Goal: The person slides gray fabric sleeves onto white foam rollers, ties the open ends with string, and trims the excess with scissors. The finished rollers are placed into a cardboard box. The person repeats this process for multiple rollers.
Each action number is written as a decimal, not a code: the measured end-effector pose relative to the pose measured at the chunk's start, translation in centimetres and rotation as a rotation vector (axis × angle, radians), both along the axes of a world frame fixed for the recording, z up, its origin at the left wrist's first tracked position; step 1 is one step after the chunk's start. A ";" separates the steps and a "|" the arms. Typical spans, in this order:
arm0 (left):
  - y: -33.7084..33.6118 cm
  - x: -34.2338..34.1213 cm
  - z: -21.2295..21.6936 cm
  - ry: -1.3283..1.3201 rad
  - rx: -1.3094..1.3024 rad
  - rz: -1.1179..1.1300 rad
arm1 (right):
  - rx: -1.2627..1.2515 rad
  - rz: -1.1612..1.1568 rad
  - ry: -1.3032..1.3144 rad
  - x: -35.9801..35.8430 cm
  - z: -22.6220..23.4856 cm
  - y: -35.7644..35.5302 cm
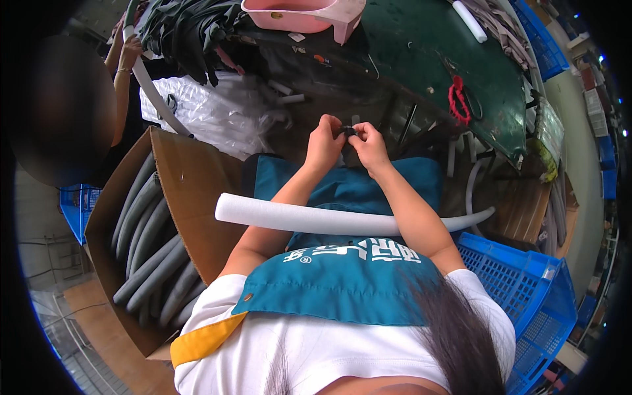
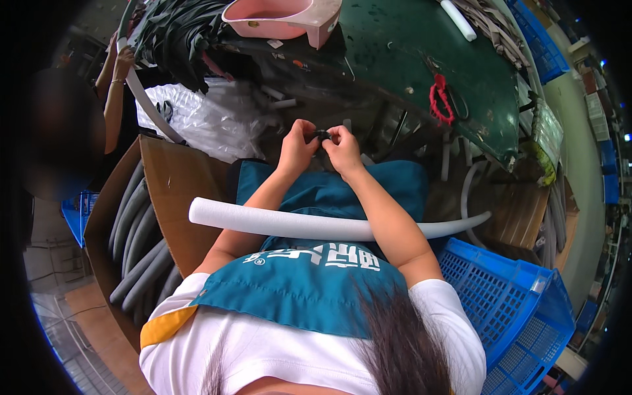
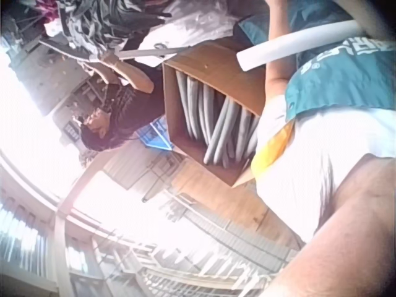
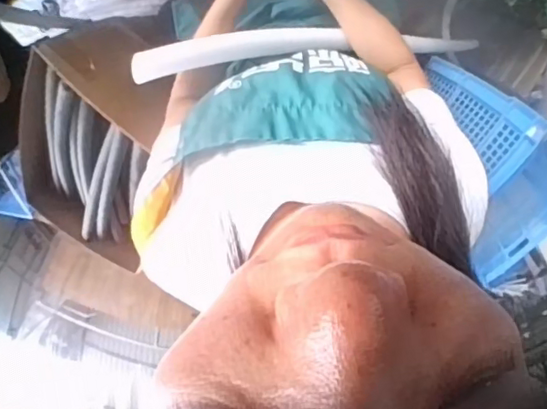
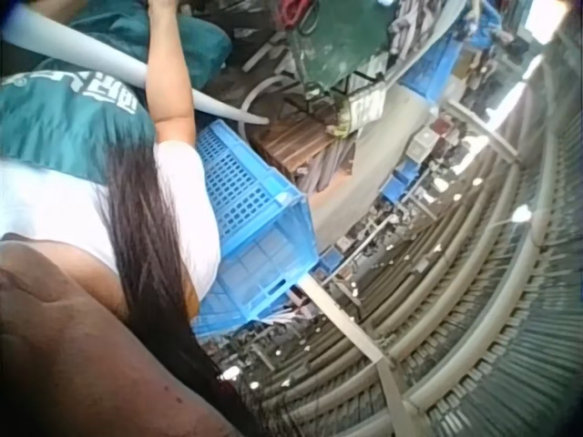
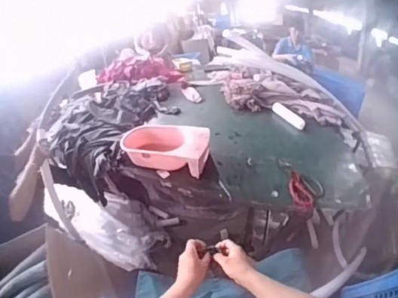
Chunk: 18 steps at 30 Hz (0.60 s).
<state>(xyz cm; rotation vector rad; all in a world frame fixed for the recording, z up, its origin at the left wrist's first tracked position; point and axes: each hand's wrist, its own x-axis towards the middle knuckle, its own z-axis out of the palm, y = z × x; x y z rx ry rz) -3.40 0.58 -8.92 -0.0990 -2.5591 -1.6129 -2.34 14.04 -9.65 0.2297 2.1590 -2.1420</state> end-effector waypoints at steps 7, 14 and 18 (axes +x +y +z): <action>-0.1 1.1 0.3 -0.117 -0.266 0.040 | 0.543 0.051 0.130 0.1 0.2 0.7; -0.3 0.5 -1.3 -0.189 -0.229 -0.039 | 0.138 -0.039 0.059 0.2 -2.3 0.1; -0.8 0.4 -1.5 -0.137 -0.221 -0.050 | 0.225 0.063 0.054 0.4 -1.9 0.6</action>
